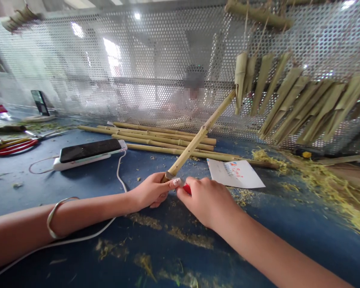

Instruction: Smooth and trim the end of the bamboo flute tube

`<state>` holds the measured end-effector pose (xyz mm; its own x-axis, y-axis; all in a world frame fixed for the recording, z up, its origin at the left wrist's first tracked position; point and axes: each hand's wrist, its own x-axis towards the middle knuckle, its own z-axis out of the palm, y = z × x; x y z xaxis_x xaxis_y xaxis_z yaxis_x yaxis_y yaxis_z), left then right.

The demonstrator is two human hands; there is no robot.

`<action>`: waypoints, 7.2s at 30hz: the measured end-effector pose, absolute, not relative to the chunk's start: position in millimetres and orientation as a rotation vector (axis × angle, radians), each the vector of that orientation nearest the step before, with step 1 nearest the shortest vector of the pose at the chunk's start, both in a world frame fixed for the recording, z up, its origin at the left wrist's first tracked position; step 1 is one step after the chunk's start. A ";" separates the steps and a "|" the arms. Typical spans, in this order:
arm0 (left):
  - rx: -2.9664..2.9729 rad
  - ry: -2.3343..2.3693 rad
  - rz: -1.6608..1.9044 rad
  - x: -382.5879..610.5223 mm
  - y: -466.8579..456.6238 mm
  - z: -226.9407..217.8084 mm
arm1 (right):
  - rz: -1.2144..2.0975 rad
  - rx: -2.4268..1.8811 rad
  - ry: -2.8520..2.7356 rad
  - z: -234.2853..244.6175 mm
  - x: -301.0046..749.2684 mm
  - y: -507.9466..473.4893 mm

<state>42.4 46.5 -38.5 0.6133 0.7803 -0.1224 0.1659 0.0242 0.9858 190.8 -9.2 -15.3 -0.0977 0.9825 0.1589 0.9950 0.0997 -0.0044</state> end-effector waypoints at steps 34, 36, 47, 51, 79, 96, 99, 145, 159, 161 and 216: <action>1.697 1.065 0.615 46.5 47.3 -46.5 | -0.421 -2.036 -2.218 -18.7 186.4 -17.7; 1.651 1.053 0.627 46.8 46.2 -46.0 | -0.484 -2.062 -2.208 -17.8 185.1 -17.2; 1.466 0.889 0.502 42.5 45.3 -33.5 | -0.106 -2.029 -2.250 -10.2 194.0 -9.5; 1.414 0.843 0.463 41.2 46.8 -30.2 | -0.052 -2.021 -2.237 -11.2 192.1 -11.0; 1.595 0.767 0.523 37.0 49.9 -40.2 | -0.374 -2.030 -2.282 -24.2 187.9 -11.2; 1.568 0.732 0.498 34.5 47.7 -32.5 | -0.263 -2.001 -2.247 -21.3 189.1 -10.6; 1.558 0.727 0.504 34.4 48.3 -33.4 | -0.227 -2.008 -2.242 -20.9 188.9 -10.6; 1.513 0.838 0.595 41.3 50.4 -41.1 | -0.063 -2.010 -2.203 -19.2 188.0 -13.1; 1.448 0.910 0.650 45.4 44.5 -34.1 | -0.629 -1.988 -2.186 -22.9 181.6 -10.1; 1.428 0.884 0.646 45.2 45.5 -34.2 | -0.697 -2.001 -2.157 -22.2 182.2 -9.6; 1.617 0.715 0.486 35.6 52.8 -37.9 | -0.179 -1.996 -2.210 -24.8 188.7 -9.6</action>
<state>35.6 52.8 -37.9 0.7199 0.6892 -0.0822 0.1776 -0.0685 0.9817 188.7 -9.6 -24.8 -0.0976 0.9756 0.1965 0.9945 0.1029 -0.0170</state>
